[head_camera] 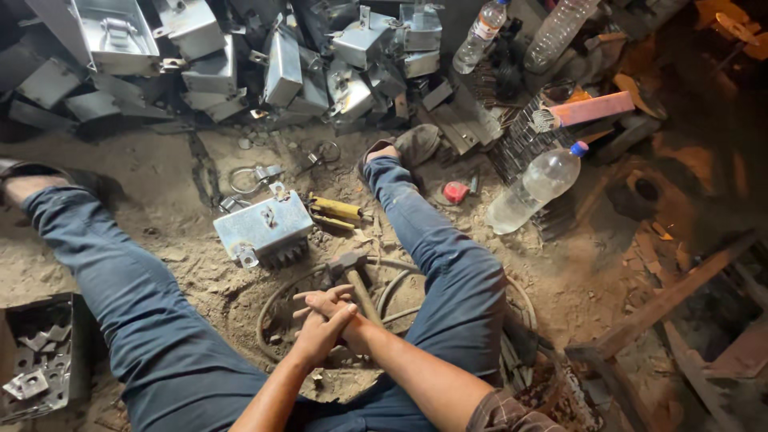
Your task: The person sits on the ground and uses a welding torch to attach small metal brackets to a rectangular metal box. They pick up brackets, position them on the box, and weld them in place, creating bright sparks. After welding, they inspect the box and place it on a nearby stack of similar boxes.
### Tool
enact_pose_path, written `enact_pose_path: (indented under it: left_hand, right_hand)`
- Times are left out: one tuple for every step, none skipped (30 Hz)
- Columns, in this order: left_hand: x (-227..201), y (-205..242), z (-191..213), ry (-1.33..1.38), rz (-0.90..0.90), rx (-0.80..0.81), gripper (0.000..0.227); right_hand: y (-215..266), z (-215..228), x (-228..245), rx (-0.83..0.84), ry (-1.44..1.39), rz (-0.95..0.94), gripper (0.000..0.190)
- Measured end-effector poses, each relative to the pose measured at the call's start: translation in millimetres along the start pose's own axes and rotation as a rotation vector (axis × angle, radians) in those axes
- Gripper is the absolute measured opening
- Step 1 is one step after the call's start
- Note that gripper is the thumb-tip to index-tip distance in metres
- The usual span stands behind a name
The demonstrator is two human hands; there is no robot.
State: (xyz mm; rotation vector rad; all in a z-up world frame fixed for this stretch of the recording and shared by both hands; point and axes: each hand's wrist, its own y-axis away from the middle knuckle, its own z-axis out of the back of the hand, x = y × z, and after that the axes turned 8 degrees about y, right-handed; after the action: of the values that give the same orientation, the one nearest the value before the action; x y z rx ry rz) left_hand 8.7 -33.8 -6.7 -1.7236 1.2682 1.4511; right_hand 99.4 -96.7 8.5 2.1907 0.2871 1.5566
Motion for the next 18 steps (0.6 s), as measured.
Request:
enact_pose_path:
  left_hand:
    - [-1.0, -0.2, 0.4, -0.013, 0.007, 0.0, 0.052]
    - [-1.6, -0.1, 0.6, -0.025, 0.015, 0.001, 0.052]
    - [-1.7, 0.2, -0.2, -0.037, 0.023, 0.002, 0.051]
    - [-1.9, -0.2, -1.9, 0.017, 0.034, 0.005, 0.052]
    - [-2.8, -1.1, -2.2, 0.071, 0.045, 0.008, 0.053]
    - [-4.4, -1.4, -1.2, 0.124, 0.056, 0.007, 0.054]
    - [-5.8, -0.8, -0.2, 0.071, 0.052, 0.008, 0.053]
    - [-6.7, -0.6, 0.2, 0.02, 0.046, 0.01, 0.053]
    - [-7.3, -0.6, 0.4, -0.031, 0.041, 0.011, 0.052]
    - [-7.6, -0.8, -0.3, 0.006, 0.053, 0.011, 0.053]
    - [-7.8, -1.4, -1.1, 0.043, 0.064, 0.01, 0.053]
    - [-7.4, -1.0, -1.5, 0.08, 0.078, 0.009, 0.054]
    - [-6.9, -0.8, -1.5, 0.056, 0.066, 0.015, 0.054]
    - [-6.7, -1.3, -0.6, 0.031, 0.052, 0.02, 0.053]
    - [-6.1, -1.6, 0.5, 0.007, 0.039, 0.025, 0.053]
    - [-5.4, -1.4, 2.4, -0.014, 0.029, 0.015, 0.054]
    - [-4.1, -1.2, 4.2, -0.034, 0.02, 0.006, 0.054]
    - [-0.9, -1.8, 3.8, -0.055, 0.01, -0.008, 0.055]
  right_hand:
    - [0.3, -0.1, -1.0, 0.002, -0.001, -0.002, 0.072]
    - [0.9, 0.0, -1.9, 0.003, -0.003, -0.007, 0.071]
    - [2.0, -0.3, -3.2, 0.001, -0.005, -0.009, 0.071]
    - [3.4, 0.4, -3.7, 0.002, -0.008, -0.012, 0.07]
    - [4.0, 0.5, -3.6, 0.001, -0.011, -0.013, 0.069]
    - [2.6, -0.3, -2.5, -0.001, -0.013, -0.011, 0.069]
    - [2.1, -1.5, -1.9, 0.002, -0.014, -0.013, 0.068]
    - [1.5, -1.8, -1.3, 0.005, -0.02, -0.012, 0.068]
    - [0.8, -2.1, -1.0, 0.004, -0.019, -0.008, 0.067]
    - [1.3, -1.7, -0.9, 0.004, -0.023, -0.009, 0.066]
    - [1.2, -1.4, -0.7, 0.003, -0.024, -0.009, 0.066]
    - [1.7, -2.0, -1.7, 0.005, -0.028, -0.01, 0.065]
    - [1.9, -2.5, -2.6, 0.004, -0.033, -0.008, 0.065]
    - [0.5, -3.2, -2.9, 0.008, -0.035, -0.011, 0.064]
    - [-0.5, -4.2, -3.5, 0.012, -0.037, -0.011, 0.063]
    - [-2.6, -4.8, -3.8, 0.014, -0.038, -0.009, 0.063]
    - [-5.1, -6.1, -4.9, 0.014, -0.046, -0.013, 0.062]
    - [-4.6, -2.9, -6.4, 0.007, -0.047, -0.012, 0.062]
